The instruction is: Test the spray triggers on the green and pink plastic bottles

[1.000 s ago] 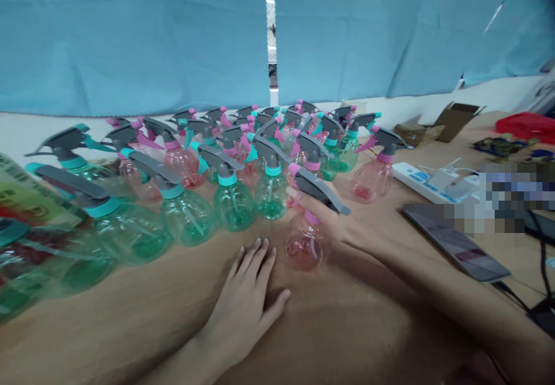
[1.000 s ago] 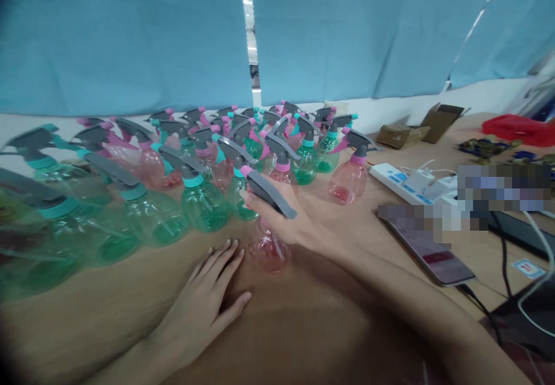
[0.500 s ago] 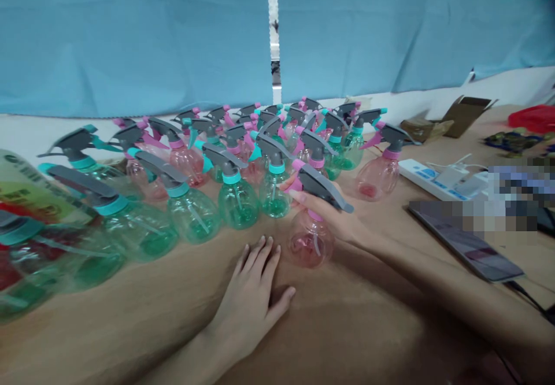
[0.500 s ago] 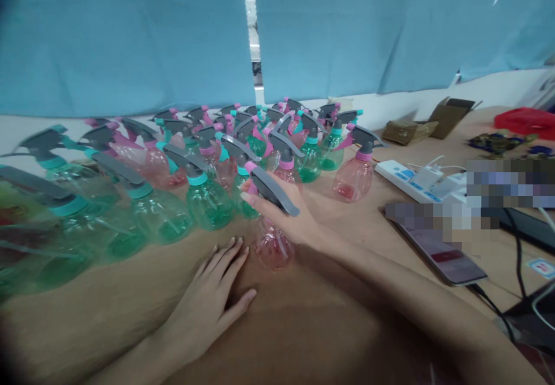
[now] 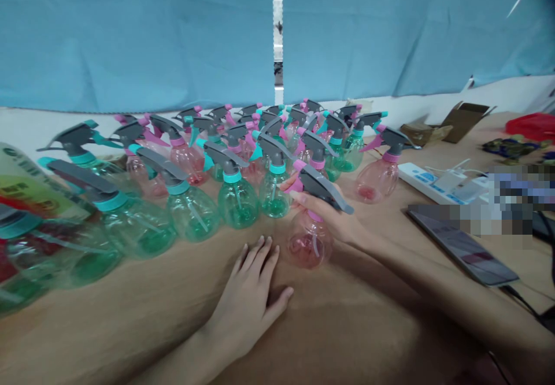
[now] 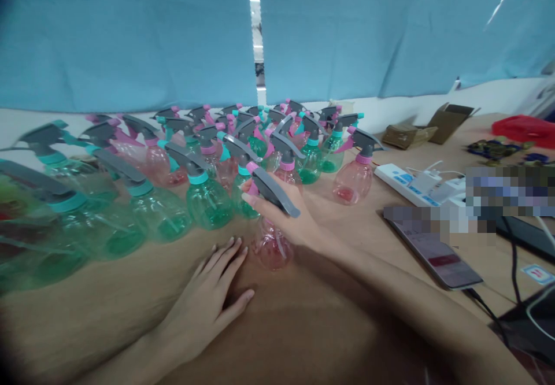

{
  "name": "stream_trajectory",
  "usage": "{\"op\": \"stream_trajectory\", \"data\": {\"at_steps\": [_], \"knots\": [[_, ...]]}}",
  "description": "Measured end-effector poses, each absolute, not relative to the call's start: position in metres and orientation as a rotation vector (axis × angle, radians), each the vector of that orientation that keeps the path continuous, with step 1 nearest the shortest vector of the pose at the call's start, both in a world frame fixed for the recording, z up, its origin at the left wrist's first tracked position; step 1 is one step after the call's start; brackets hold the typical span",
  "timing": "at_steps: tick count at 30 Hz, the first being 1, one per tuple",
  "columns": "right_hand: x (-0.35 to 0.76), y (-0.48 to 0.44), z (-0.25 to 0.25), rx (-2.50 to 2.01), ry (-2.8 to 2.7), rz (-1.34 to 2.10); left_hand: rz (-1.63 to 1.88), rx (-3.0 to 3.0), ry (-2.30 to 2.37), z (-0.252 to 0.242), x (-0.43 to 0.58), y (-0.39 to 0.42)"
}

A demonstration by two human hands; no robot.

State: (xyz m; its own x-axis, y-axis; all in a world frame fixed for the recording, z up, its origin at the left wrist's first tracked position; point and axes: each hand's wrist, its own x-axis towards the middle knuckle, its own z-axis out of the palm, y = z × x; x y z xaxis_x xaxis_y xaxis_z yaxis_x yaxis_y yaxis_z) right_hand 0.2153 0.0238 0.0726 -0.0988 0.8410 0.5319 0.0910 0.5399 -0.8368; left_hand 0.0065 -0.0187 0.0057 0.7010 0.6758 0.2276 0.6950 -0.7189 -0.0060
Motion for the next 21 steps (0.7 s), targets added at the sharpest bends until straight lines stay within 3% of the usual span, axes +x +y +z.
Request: {"op": "stream_trajectory", "data": {"at_steps": [21], "knots": [[0.2180, 0.0287, 0.0705, -0.835, -1.603, 0.742, -0.337, -2.791, -1.105, 0.0041, 0.0059, -0.0192]]}}
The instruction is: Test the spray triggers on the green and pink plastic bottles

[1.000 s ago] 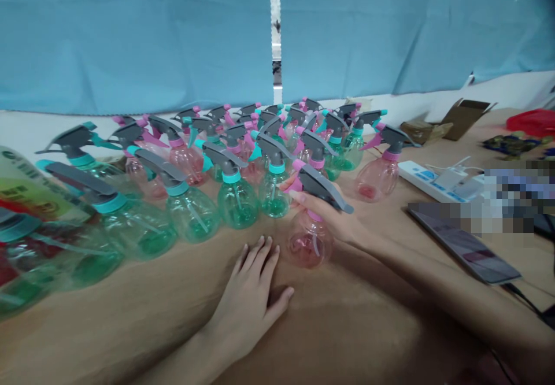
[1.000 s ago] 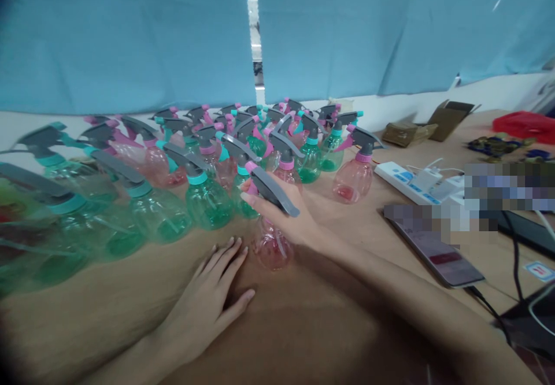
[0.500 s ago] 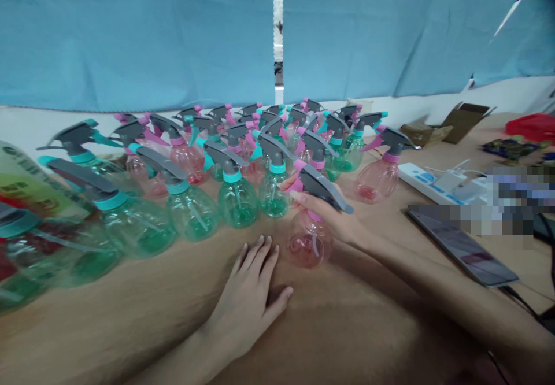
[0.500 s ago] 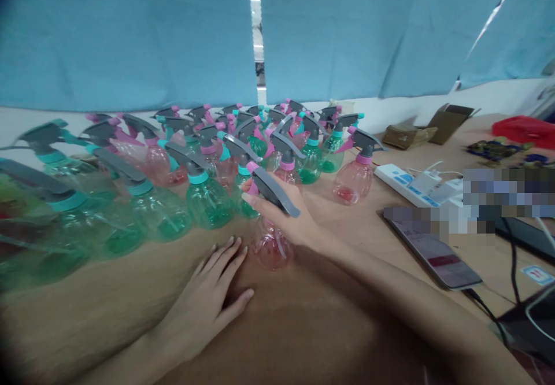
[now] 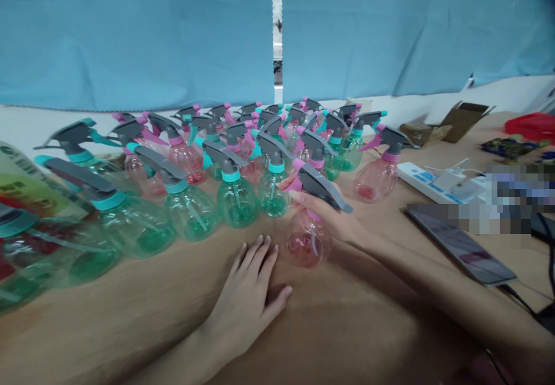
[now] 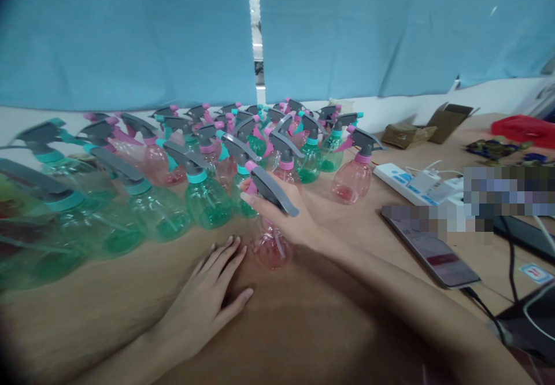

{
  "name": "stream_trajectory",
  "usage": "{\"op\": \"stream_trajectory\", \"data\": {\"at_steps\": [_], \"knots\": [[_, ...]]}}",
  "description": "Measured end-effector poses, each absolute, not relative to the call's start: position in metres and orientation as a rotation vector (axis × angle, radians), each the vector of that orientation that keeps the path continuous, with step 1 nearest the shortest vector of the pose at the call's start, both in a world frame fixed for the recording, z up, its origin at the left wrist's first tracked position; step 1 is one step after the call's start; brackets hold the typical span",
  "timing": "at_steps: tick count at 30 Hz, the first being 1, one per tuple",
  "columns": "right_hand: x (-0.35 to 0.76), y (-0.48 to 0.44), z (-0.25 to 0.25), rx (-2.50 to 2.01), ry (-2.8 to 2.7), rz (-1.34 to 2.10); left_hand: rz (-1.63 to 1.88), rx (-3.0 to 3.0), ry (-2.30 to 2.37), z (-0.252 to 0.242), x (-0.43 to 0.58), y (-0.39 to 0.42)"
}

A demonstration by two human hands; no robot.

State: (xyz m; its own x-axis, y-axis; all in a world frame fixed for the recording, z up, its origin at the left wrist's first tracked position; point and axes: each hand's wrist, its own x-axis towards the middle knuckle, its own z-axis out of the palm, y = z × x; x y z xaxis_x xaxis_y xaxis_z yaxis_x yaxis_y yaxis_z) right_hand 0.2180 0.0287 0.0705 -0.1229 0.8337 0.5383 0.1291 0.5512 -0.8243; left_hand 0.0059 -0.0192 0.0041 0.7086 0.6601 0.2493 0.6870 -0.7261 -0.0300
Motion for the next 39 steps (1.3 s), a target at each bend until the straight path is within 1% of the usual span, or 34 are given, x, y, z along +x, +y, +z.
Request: {"op": "stream_trajectory", "data": {"at_steps": [9, 28, 39], "knots": [[0.2188, 0.0284, 0.0704, -0.798, -1.584, 0.773, -0.383, -2.787, -1.108, 0.0028, 0.0060, -0.0178], [0.2180, 0.0260, 0.0723, -0.863, -1.604, 0.652, -0.360, -2.784, -1.107, 0.0033, 0.0066, -0.0176], [0.2212, 0.0260, 0.0768, -0.900, -1.661, 0.736, -0.370, -2.827, -1.141, 0.0054, 0.0066, -0.0183]]}}
